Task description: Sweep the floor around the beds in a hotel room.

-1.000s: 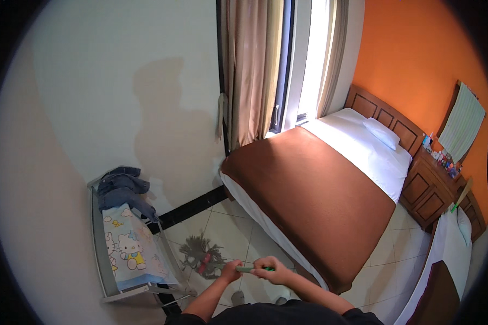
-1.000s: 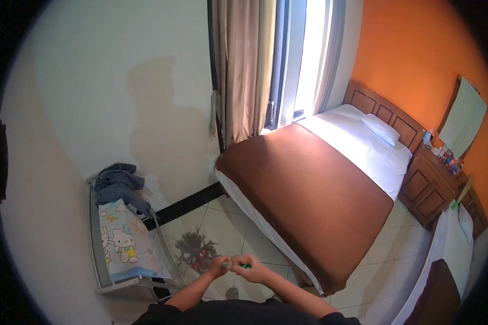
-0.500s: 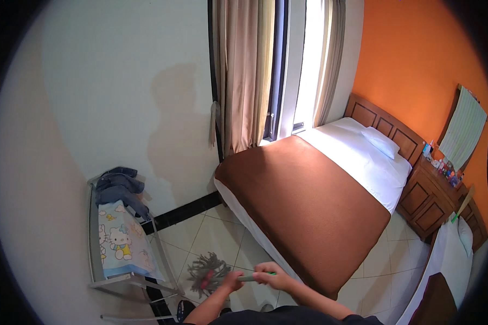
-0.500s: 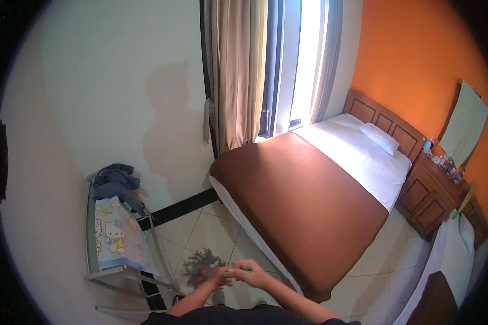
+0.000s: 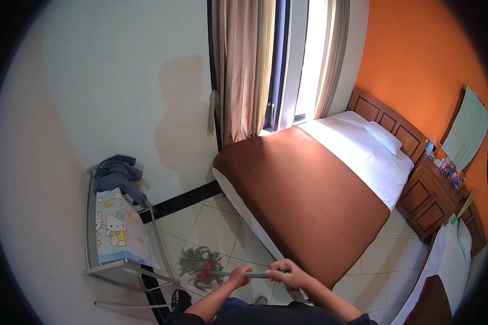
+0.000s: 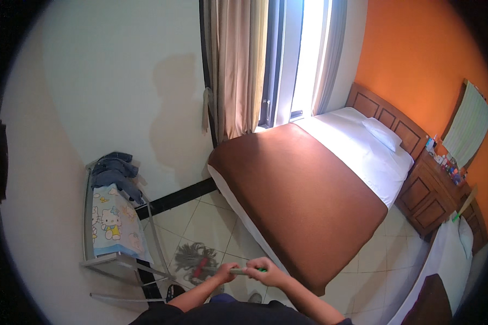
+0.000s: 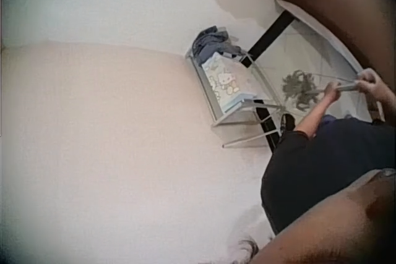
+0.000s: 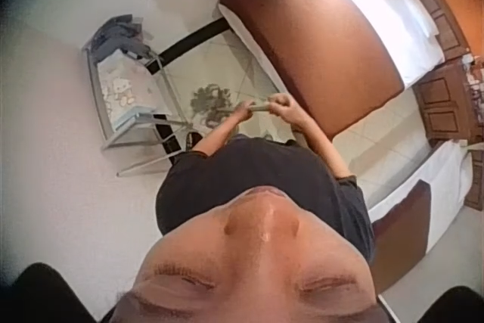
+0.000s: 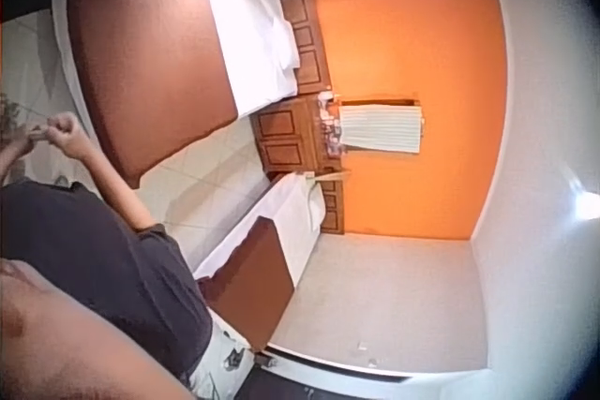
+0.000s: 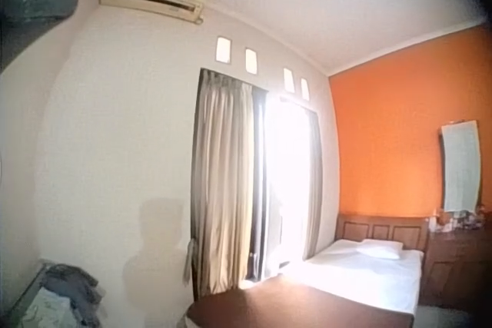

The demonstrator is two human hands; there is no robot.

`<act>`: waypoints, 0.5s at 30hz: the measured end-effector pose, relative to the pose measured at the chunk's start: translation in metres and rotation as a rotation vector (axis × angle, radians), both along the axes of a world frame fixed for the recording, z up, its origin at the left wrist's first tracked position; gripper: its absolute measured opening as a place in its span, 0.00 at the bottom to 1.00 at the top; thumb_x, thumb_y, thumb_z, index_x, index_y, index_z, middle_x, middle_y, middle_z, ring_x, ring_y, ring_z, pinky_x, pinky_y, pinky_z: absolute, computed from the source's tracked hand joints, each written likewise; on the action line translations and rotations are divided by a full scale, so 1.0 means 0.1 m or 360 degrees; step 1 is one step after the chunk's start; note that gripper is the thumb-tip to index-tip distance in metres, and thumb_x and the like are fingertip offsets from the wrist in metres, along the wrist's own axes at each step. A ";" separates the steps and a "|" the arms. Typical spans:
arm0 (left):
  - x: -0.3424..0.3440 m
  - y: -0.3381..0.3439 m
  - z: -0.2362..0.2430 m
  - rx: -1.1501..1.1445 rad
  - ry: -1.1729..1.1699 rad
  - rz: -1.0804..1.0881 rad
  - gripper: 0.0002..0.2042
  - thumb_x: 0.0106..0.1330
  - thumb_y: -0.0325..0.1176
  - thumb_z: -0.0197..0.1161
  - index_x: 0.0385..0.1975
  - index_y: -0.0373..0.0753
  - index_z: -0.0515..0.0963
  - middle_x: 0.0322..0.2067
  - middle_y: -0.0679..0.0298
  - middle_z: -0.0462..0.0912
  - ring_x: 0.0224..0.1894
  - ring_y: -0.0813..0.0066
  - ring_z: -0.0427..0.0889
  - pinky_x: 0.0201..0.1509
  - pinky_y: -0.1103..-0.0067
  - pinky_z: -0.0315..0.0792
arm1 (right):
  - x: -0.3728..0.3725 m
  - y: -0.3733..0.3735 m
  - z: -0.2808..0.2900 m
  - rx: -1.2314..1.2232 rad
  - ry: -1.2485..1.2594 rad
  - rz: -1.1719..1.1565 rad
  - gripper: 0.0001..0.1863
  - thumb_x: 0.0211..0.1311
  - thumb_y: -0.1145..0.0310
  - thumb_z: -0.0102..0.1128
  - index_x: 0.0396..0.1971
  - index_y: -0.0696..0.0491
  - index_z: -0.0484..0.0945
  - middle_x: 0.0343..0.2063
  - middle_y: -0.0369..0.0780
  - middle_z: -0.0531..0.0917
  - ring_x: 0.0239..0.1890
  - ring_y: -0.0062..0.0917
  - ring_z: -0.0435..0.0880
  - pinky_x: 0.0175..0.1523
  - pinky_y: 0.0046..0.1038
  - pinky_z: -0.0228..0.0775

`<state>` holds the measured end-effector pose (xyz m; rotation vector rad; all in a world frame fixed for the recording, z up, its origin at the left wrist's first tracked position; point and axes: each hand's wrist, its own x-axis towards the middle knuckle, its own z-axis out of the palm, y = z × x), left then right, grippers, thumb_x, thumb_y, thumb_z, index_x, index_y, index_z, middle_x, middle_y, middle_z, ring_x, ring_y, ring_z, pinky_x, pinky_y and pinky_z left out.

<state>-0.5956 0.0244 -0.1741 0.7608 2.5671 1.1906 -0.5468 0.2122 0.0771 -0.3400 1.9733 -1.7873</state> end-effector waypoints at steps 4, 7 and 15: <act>-0.05 0.59 0.47 0.0363 -0.0064 -0.0303 0.07 0.45 0.29 0.56 0.26 0.41 0.72 0.25 0.57 0.76 0.31 0.56 0.74 0.31 0.70 0.68 | 0.03 0.11 0.45 -0.0039 -0.0031 -0.0254 0.20 0.59 0.60 0.43 0.12 0.57 0.67 0.12 0.34 0.69 0.19 0.16 0.66 0.25 0.18 0.56; -0.13 0.74 0.63 0.0586 -0.0356 -0.0594 0.07 0.45 0.28 0.55 0.26 0.39 0.71 0.25 0.56 0.75 0.31 0.57 0.75 0.31 0.71 0.68 | 0.04 0.04 0.49 -0.0127 0.0306 -0.0317 0.23 0.60 0.57 0.38 0.12 0.58 0.66 0.12 0.36 0.69 0.19 0.18 0.67 0.26 0.19 0.58; -0.37 0.37 0.92 0.0236 -0.0192 -0.0332 0.05 0.42 0.27 0.56 0.21 0.38 0.71 0.22 0.55 0.75 0.29 0.54 0.74 0.30 0.70 0.67 | -0.23 -0.14 0.36 -0.0135 0.0410 -0.0308 0.16 0.51 0.64 0.39 0.13 0.59 0.66 0.14 0.39 0.70 0.19 0.22 0.68 0.29 0.20 0.61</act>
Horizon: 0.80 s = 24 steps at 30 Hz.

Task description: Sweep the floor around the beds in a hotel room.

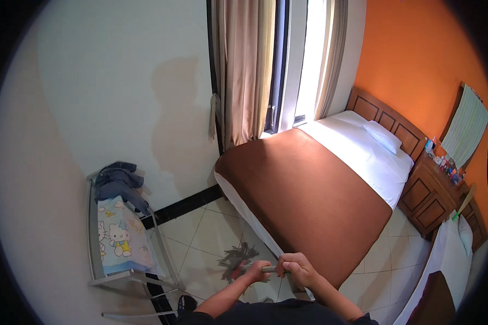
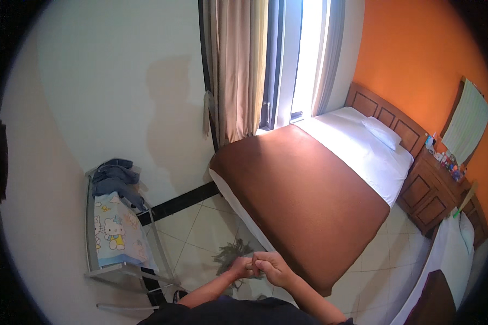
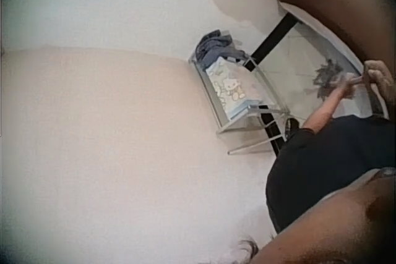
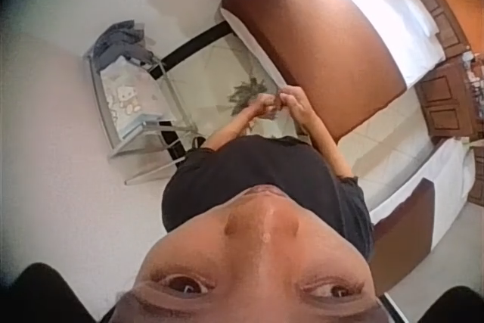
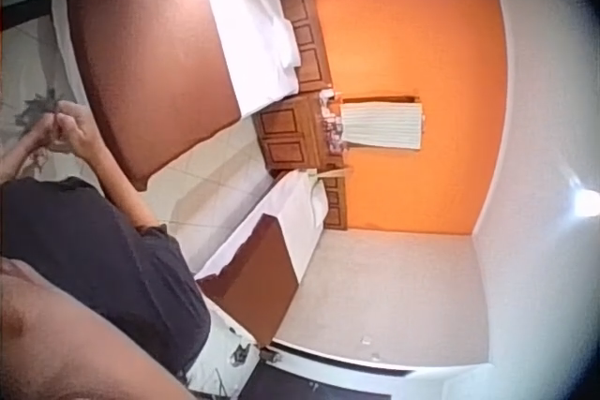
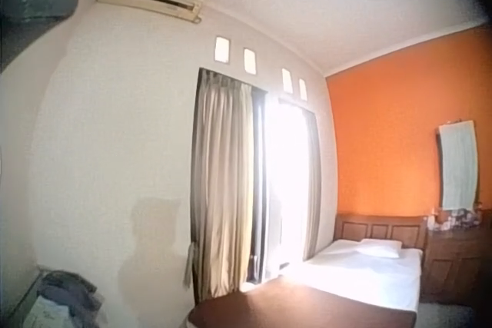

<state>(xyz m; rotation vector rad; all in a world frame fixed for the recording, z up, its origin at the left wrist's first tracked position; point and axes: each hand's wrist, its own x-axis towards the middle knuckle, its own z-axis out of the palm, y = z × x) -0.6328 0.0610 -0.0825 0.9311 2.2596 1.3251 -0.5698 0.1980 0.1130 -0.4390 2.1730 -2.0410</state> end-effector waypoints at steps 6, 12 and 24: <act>-0.35 -0.97 -0.72 -0.0131 0.0275 0.0283 0.04 0.41 0.28 0.56 0.18 0.40 0.72 0.22 0.55 0.75 0.28 0.55 0.74 0.30 0.68 0.68 | -0.40 -0.57 -0.54 -0.0462 -0.0340 0.0241 0.12 0.47 0.68 0.40 0.10 0.59 0.64 0.13 0.40 0.69 0.21 0.23 0.67 0.30 0.23 0.59; -0.38 -1.34 -0.86 -0.0742 0.0187 0.0534 0.04 0.42 0.32 0.57 0.19 0.44 0.72 0.22 0.59 0.76 0.29 0.58 0.75 0.31 0.67 0.70 | -0.33 -0.84 -0.89 -0.0267 -0.0453 0.0093 0.20 0.57 0.65 0.40 0.08 0.58 0.64 0.13 0.39 0.68 0.19 0.22 0.66 0.28 0.22 0.57; -0.59 -0.18 -0.51 0.0288 0.0247 -0.0406 0.03 0.44 0.27 0.54 0.20 0.43 0.71 0.22 0.57 0.75 0.28 0.54 0.73 0.28 0.68 0.67 | -0.03 -0.69 0.05 0.0016 -0.0402 -0.0614 0.16 0.55 0.67 0.47 0.10 0.57 0.66 0.09 0.32 0.66 0.15 0.12 0.61 0.20 0.16 0.52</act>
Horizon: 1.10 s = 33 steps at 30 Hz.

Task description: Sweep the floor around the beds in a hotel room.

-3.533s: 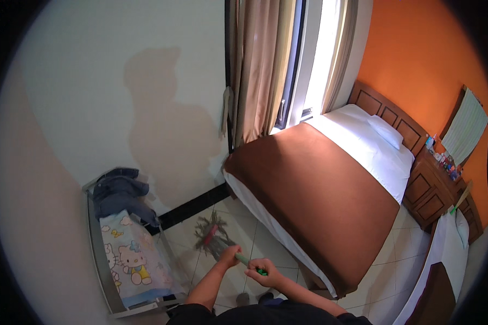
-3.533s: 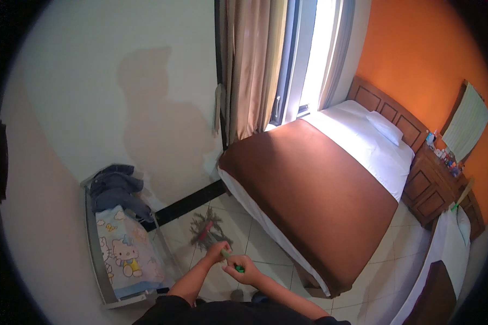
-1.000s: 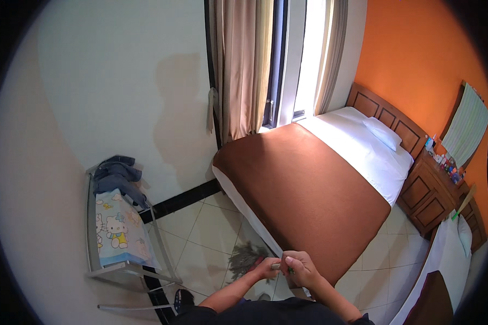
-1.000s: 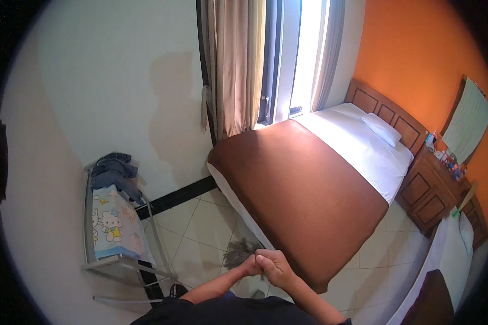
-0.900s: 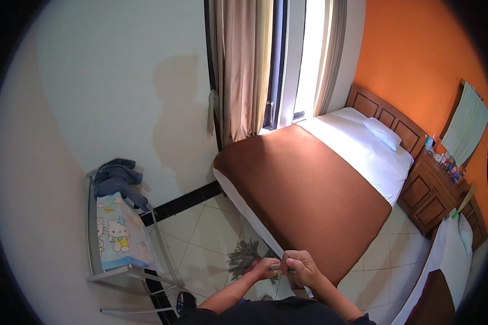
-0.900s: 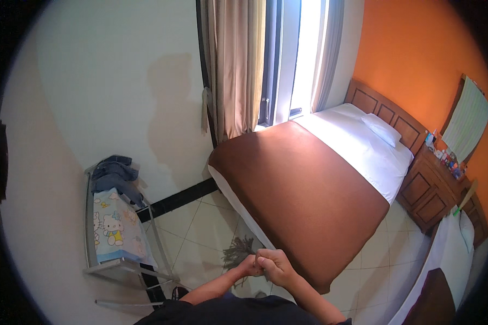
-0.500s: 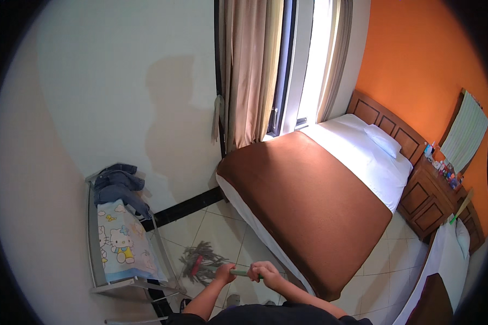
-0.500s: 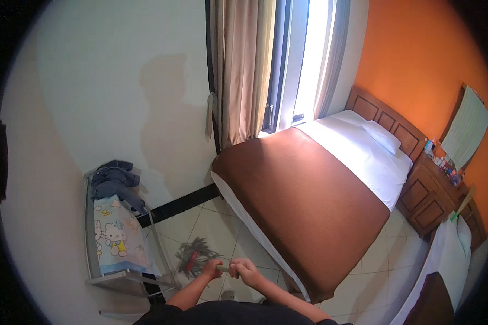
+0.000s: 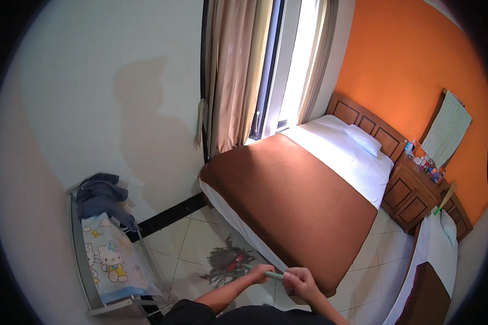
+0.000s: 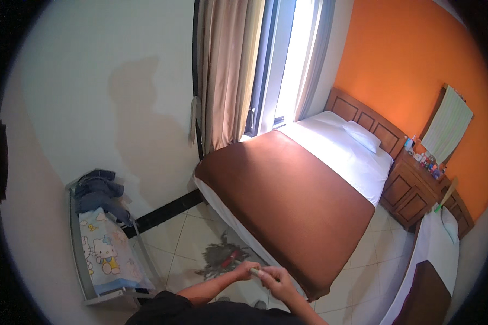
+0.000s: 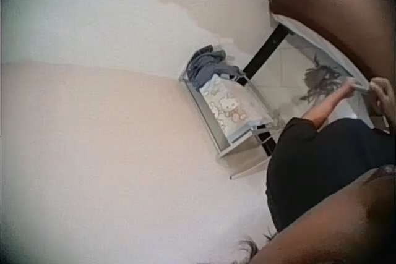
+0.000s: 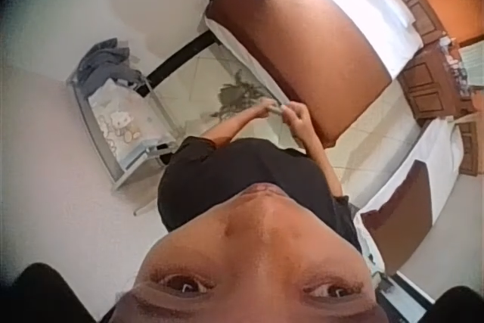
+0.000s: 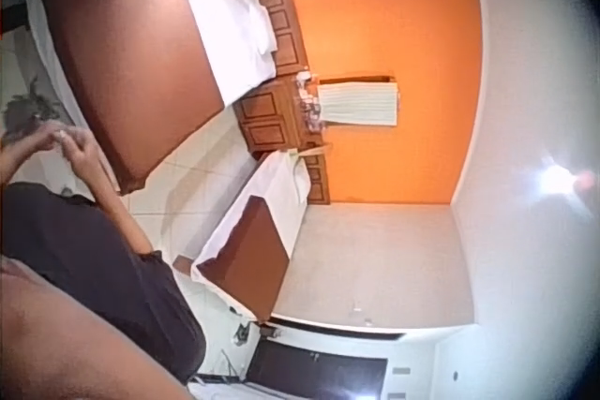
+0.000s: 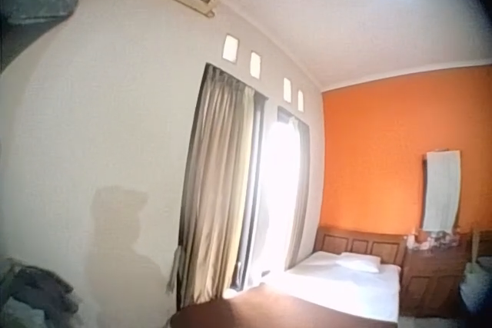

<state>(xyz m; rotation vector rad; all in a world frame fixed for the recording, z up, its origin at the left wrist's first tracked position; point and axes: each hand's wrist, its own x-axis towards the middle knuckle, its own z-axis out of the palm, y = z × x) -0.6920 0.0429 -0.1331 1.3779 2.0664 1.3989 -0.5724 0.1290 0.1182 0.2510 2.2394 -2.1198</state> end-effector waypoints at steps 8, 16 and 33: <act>-0.07 -0.27 0.12 -0.0033 -0.0165 0.0009 0.06 0.40 0.26 0.56 0.20 0.39 0.70 0.21 0.57 0.74 0.28 0.56 0.73 0.29 0.71 0.65 | -0.19 -0.10 -0.21 -0.0056 0.0233 0.0168 0.10 0.44 0.72 0.50 0.09 0.56 0.64 0.10 0.34 0.68 0.16 0.16 0.65 0.25 0.18 0.59; 0.13 -1.41 -0.10 -0.0390 0.0010 0.0588 0.05 0.41 0.30 0.57 0.19 0.42 0.71 0.21 0.58 0.75 0.28 0.56 0.74 0.29 0.67 0.68 | -0.45 -0.59 -0.43 -0.0413 0.0119 0.0476 0.11 0.45 0.69 0.47 0.10 0.57 0.64 0.11 0.36 0.68 0.17 0.19 0.66 0.30 0.21 0.59; -0.06 -0.51 0.14 0.0118 -0.0177 -0.0019 0.08 0.44 0.29 0.55 0.26 0.42 0.71 0.21 0.59 0.74 0.26 0.56 0.73 0.28 0.71 0.67 | -0.19 -0.50 0.06 0.0142 0.0215 0.0283 0.15 0.50 0.70 0.49 0.08 0.55 0.60 0.09 0.30 0.63 0.14 0.13 0.58 0.20 0.18 0.48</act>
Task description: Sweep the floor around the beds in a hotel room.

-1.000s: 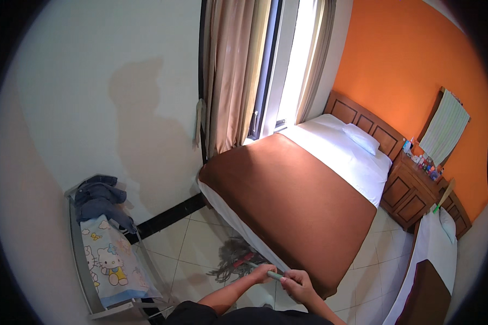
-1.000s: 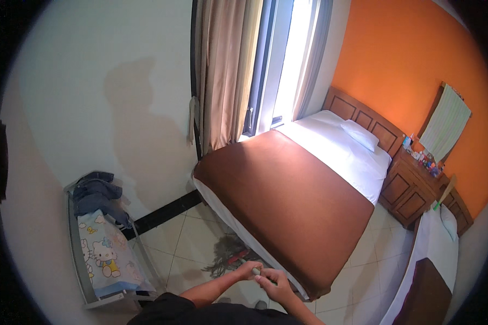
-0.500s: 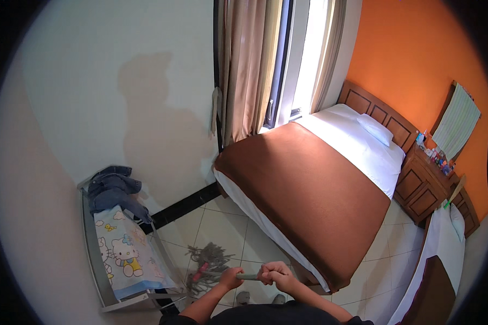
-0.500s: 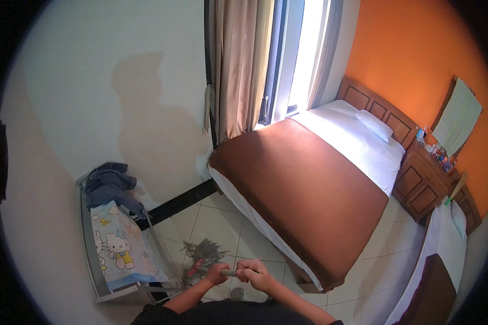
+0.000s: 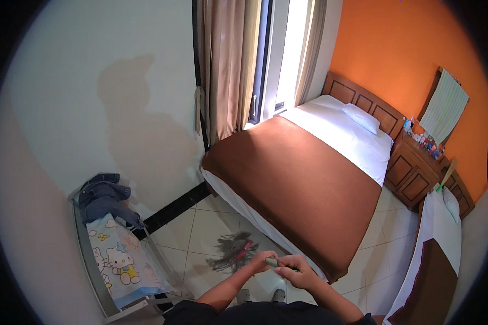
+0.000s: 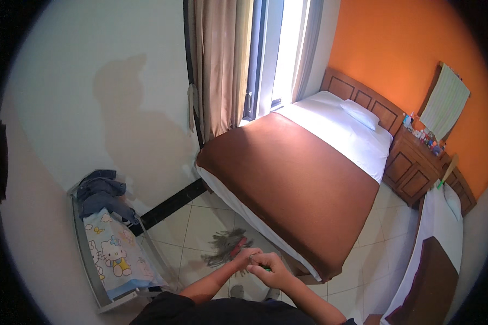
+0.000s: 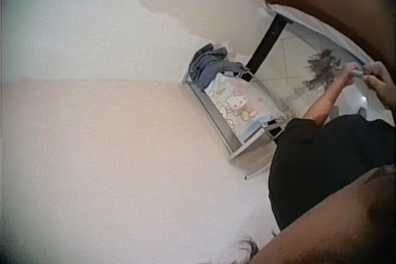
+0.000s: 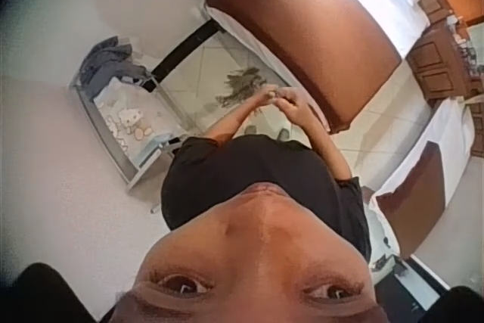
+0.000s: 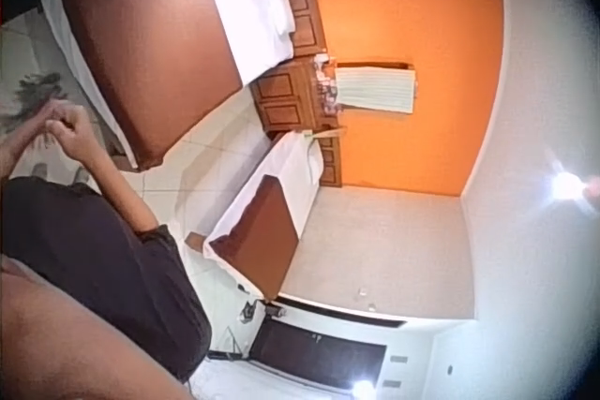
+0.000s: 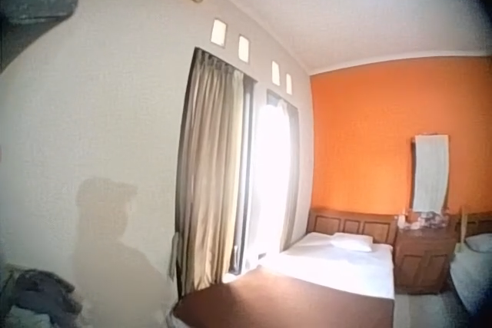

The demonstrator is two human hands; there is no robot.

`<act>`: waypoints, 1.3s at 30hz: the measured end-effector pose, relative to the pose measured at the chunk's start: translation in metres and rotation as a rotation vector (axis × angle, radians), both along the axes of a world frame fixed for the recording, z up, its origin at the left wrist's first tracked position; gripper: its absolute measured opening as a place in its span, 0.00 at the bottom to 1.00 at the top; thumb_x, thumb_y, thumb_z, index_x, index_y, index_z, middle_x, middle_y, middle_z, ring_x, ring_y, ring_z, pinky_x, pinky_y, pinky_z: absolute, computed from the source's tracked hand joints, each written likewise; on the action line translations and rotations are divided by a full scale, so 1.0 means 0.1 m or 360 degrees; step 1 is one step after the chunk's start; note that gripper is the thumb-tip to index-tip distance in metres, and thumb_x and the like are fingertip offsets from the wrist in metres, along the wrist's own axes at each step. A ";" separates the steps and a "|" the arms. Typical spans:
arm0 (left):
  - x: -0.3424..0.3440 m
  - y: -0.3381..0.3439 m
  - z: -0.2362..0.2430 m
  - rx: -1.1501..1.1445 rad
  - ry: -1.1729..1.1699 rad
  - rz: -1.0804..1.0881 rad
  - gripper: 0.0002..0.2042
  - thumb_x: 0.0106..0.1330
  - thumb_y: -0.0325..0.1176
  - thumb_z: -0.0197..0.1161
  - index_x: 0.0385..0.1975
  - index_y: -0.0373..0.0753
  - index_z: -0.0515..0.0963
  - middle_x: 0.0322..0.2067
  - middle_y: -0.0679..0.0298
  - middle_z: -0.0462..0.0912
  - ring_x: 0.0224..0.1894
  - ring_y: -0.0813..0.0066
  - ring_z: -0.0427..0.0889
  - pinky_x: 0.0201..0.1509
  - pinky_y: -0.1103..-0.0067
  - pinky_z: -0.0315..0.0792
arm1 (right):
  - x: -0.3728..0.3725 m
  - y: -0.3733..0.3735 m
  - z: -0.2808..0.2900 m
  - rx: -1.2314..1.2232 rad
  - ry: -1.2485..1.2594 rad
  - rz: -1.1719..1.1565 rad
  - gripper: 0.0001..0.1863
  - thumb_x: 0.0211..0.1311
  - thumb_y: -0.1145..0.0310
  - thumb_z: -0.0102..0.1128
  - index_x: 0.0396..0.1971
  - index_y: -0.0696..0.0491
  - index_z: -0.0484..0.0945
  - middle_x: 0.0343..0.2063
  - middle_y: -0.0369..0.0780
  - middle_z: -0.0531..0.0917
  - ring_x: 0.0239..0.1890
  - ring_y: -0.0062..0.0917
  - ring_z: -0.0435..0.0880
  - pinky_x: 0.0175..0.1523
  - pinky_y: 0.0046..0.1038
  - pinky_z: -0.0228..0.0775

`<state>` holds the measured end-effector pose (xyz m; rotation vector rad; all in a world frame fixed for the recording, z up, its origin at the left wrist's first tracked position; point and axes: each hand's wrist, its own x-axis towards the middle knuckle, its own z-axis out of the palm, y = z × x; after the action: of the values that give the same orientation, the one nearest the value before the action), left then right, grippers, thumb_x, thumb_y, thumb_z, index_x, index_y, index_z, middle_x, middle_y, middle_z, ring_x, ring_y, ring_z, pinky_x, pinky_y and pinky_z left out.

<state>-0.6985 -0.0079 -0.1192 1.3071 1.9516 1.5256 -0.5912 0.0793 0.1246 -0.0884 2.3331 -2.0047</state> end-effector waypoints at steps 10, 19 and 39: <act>0.23 -0.67 0.29 -0.0106 0.0093 0.0146 0.07 0.43 0.29 0.60 0.21 0.38 0.71 0.22 0.57 0.75 0.27 0.60 0.75 0.31 0.74 0.68 | -0.10 -0.21 -0.03 -0.0298 0.0130 0.0339 0.13 0.48 0.71 0.49 0.09 0.55 0.61 0.08 0.31 0.63 0.14 0.14 0.59 0.21 0.20 0.52; 0.67 -0.94 -0.39 -0.0659 0.0152 0.0866 0.06 0.42 0.29 0.58 0.22 0.43 0.73 0.20 0.57 0.75 0.26 0.55 0.75 0.28 0.67 0.68 | 0.02 0.09 -0.81 -0.0648 -0.0119 0.0474 0.13 0.49 0.68 0.41 0.09 0.55 0.62 0.09 0.33 0.65 0.13 0.15 0.61 0.20 0.18 0.52; 0.59 0.68 -0.18 -0.0194 -0.0211 0.0542 0.08 0.42 0.27 0.57 0.25 0.41 0.70 0.22 0.57 0.74 0.29 0.57 0.74 0.30 0.72 0.67 | 0.36 1.05 -0.16 -0.0147 0.0188 0.0382 0.11 0.47 0.72 0.48 0.10 0.57 0.64 0.09 0.31 0.65 0.15 0.12 0.61 0.20 0.17 0.52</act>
<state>-0.6394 0.0602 -0.1369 0.8324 2.2234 1.5648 -0.5548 0.1840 0.1088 -0.4798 2.1706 -2.0349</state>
